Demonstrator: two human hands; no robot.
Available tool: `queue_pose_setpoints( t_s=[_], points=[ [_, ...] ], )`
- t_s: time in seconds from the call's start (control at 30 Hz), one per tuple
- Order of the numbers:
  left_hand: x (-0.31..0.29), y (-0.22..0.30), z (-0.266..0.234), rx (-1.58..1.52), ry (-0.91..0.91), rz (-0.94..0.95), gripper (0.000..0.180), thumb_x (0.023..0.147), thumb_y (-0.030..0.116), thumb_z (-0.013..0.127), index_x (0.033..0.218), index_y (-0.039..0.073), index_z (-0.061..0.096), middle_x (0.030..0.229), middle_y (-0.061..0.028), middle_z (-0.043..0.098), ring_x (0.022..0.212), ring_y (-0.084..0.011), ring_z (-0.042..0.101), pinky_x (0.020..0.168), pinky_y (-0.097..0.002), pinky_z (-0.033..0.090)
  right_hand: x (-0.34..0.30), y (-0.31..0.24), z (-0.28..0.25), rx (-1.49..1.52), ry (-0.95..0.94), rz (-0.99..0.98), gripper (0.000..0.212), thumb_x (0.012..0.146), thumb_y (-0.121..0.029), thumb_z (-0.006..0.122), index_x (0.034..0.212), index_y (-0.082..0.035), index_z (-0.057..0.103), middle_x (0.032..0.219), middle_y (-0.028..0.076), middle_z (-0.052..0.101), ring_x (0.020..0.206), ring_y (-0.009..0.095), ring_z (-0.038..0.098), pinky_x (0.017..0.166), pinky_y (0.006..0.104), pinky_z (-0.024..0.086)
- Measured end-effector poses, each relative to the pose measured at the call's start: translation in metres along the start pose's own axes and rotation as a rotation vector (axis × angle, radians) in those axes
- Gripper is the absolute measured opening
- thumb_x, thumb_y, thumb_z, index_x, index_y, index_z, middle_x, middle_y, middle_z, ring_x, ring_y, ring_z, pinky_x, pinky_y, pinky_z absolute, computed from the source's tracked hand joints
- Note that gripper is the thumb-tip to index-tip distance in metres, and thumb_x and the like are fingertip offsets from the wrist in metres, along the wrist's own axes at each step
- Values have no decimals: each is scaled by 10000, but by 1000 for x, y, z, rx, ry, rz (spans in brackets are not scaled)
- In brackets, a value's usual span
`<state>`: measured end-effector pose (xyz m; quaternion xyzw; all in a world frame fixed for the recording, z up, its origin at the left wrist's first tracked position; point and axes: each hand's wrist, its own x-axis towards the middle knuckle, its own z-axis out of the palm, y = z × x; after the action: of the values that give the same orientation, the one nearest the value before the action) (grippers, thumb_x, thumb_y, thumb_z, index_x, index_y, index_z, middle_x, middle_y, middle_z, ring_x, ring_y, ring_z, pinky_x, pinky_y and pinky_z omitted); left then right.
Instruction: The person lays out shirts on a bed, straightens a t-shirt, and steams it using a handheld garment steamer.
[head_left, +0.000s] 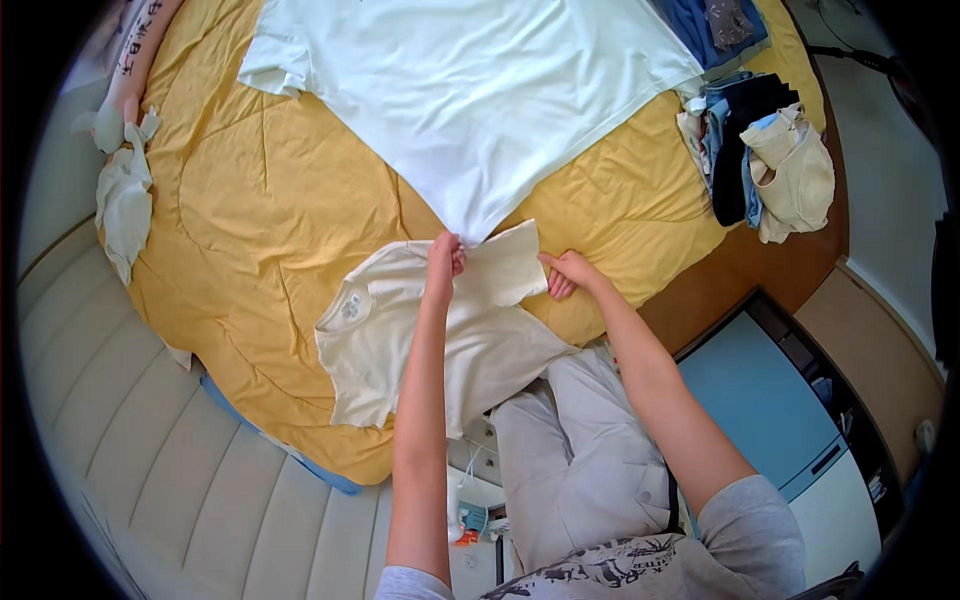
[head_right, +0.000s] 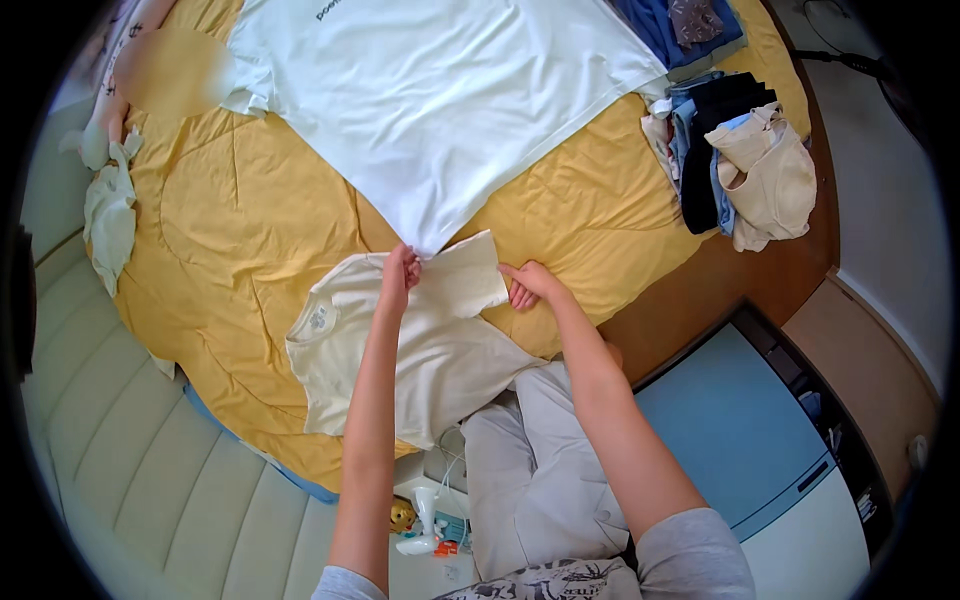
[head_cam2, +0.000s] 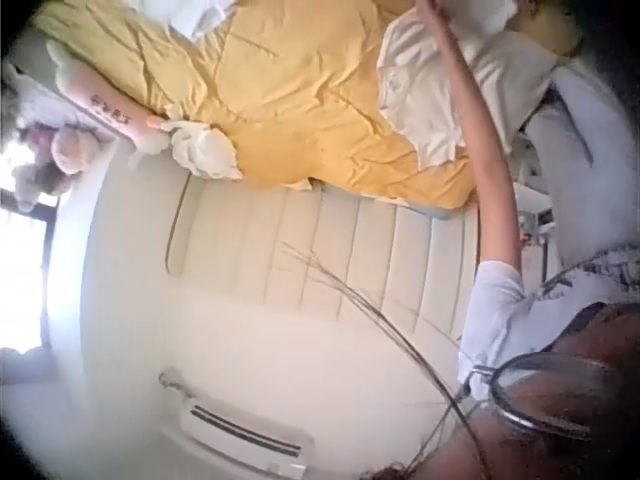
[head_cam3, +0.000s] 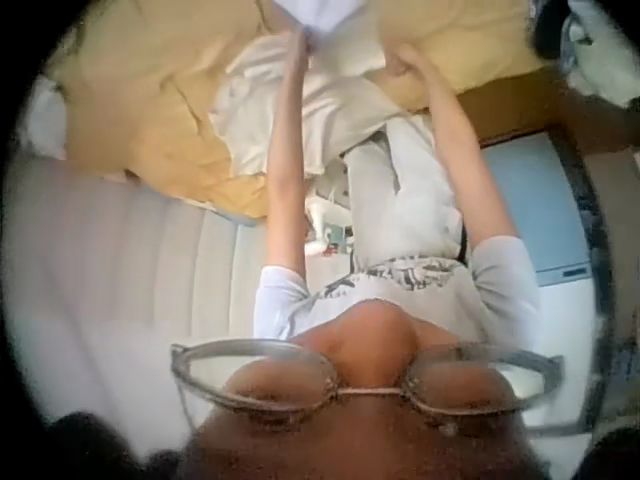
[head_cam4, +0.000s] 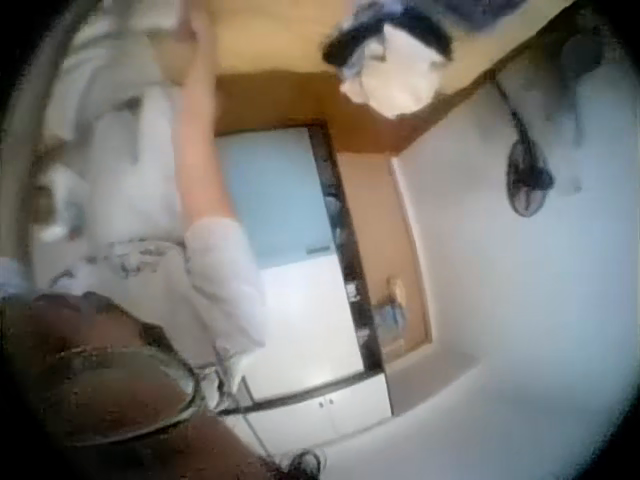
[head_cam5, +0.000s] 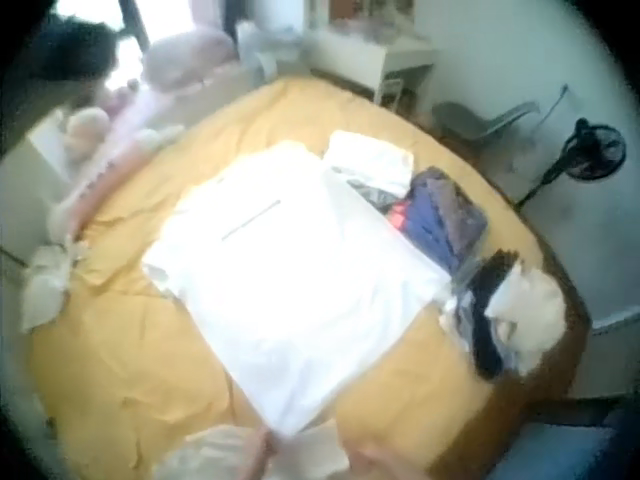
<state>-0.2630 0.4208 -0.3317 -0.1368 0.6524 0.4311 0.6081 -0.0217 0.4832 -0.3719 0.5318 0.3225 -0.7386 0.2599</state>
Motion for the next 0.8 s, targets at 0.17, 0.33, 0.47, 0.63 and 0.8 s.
queue_pose_setpoints(
  t_s=[0.17,0.33,0.47,0.63,0.8],
  points=[
    [-17,11,10,206,-114,111,244,782,291,557,648,106,473,517,64,359,415,-18,295,372,-172,206,0,-1,0,-8,-10,17,656,760,-552,427,598,68,566,566,166,578,448,206,579,378,263,467],
    [-32,9,23,132,-158,200,246,815,259,529,641,107,446,531,58,341,442,-28,264,402,-185,204,2,-7,-8,-82,-92,160,644,784,-527,409,620,73,574,575,157,583,453,214,581,374,264,468],
    [-40,-5,24,61,-101,193,183,819,253,523,744,87,504,577,64,360,482,-30,287,423,-181,227,0,-8,-6,-96,-80,150,631,786,-518,416,635,74,577,585,161,585,464,216,584,379,263,472],
    [-42,-15,18,51,-39,198,181,819,265,521,756,95,510,603,65,386,533,-28,331,468,-180,276,-3,-6,-11,-226,-97,98,601,783,-505,434,698,70,586,643,166,598,521,223,601,433,268,494],
    [-65,-12,14,33,-45,311,204,826,273,507,859,73,533,677,51,440,584,-41,360,541,-190,332,-8,3,-44,204,-404,-183,568,817,-465,396,1065,44,447,1067,176,490,944,244,518,802,334,428]
  ],
)
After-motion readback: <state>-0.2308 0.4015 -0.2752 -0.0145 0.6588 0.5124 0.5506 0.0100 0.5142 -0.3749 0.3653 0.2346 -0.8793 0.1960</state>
